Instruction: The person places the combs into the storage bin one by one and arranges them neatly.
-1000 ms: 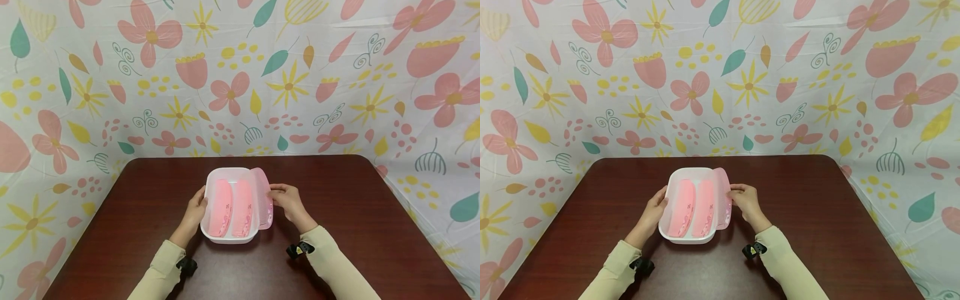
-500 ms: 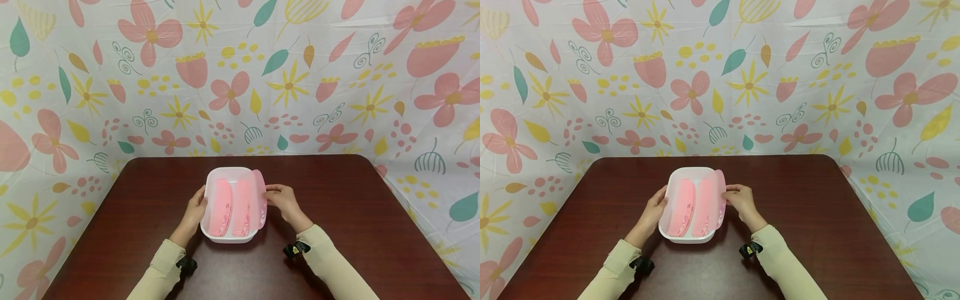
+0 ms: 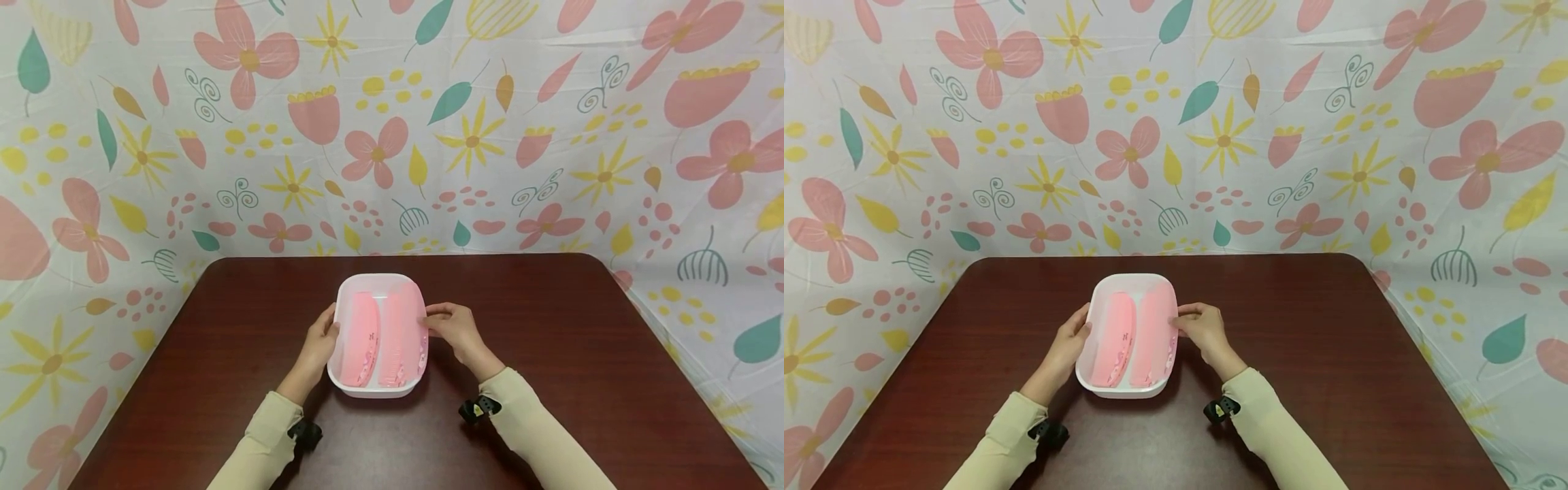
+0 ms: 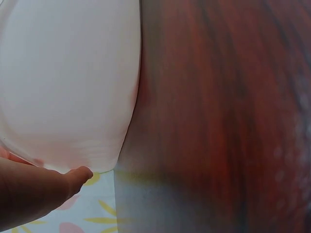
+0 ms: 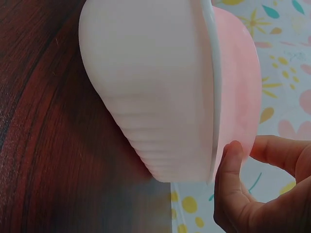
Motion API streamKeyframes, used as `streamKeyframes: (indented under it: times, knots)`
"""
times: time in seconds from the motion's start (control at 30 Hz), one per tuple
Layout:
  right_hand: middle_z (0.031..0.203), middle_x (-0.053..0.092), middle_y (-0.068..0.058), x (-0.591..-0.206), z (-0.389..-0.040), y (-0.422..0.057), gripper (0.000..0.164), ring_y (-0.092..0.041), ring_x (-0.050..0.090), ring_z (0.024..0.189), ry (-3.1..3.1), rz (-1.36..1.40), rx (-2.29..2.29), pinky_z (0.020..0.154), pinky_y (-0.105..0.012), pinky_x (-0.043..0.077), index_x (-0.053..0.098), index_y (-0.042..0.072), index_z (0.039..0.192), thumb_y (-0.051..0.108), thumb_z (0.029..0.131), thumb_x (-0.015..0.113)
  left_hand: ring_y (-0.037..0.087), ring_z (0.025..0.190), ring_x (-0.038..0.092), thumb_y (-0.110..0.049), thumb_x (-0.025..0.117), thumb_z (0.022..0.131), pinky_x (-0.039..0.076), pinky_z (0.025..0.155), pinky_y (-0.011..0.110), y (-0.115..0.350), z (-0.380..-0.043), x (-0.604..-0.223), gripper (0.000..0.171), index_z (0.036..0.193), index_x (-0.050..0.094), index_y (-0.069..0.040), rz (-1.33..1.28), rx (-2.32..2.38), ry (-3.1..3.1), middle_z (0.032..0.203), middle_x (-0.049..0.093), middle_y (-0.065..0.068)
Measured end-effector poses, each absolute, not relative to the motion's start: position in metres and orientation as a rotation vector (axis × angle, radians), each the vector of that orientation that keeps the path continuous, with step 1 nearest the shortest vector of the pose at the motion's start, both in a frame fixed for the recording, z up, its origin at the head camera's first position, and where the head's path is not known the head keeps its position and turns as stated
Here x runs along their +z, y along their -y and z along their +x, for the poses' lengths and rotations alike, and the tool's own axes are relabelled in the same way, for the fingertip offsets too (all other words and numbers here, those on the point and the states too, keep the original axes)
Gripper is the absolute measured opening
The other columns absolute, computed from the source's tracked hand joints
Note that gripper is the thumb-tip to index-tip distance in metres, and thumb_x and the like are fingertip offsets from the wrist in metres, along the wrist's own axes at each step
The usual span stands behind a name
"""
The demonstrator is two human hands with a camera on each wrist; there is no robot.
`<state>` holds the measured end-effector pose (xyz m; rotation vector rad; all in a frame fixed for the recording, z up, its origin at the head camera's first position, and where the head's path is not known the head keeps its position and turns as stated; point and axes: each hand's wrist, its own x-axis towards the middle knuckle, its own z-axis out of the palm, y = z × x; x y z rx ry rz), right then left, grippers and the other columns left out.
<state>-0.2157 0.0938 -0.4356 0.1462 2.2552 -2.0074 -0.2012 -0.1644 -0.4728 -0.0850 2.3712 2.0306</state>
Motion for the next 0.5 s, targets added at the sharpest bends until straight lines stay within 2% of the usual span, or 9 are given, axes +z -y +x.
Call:
streamKeyframes:
  times: [0.27,0.5]
  knots:
    - [0.093,0.068,-0.023,-0.4342,-0.2168,-0.0917,0.036,-0.021,0.069,0.078,-2.208,0.144,-2.053,0.082,-0.042,0.056,0.058,-0.015,0.115,-0.002,0.084,0.07,0.035,0.137,0.032,-0.004,0.039,0.101,0.026,0.113,0.049,0.1627,-0.2024,-0.4706,0.05,0.149,0.028,0.001,-0.078,2.038,-2.367,0.15,0.033,0.024]
    - [0.09,0.068,-0.02,-0.4336,-0.2136,-0.0955,0.032,-0.018,0.069,0.075,-2.246,0.105,-2.039,0.076,-0.039,0.058,0.058,-0.016,0.112,-0.001,0.086,0.067,0.035,0.136,0.034,-0.004,0.04,0.101,0.027,0.112,0.049,0.1627,-0.2023,-0.4708,0.05,0.149,0.029,0.0,-0.099,2.033,-2.363,0.15,0.034,0.023]
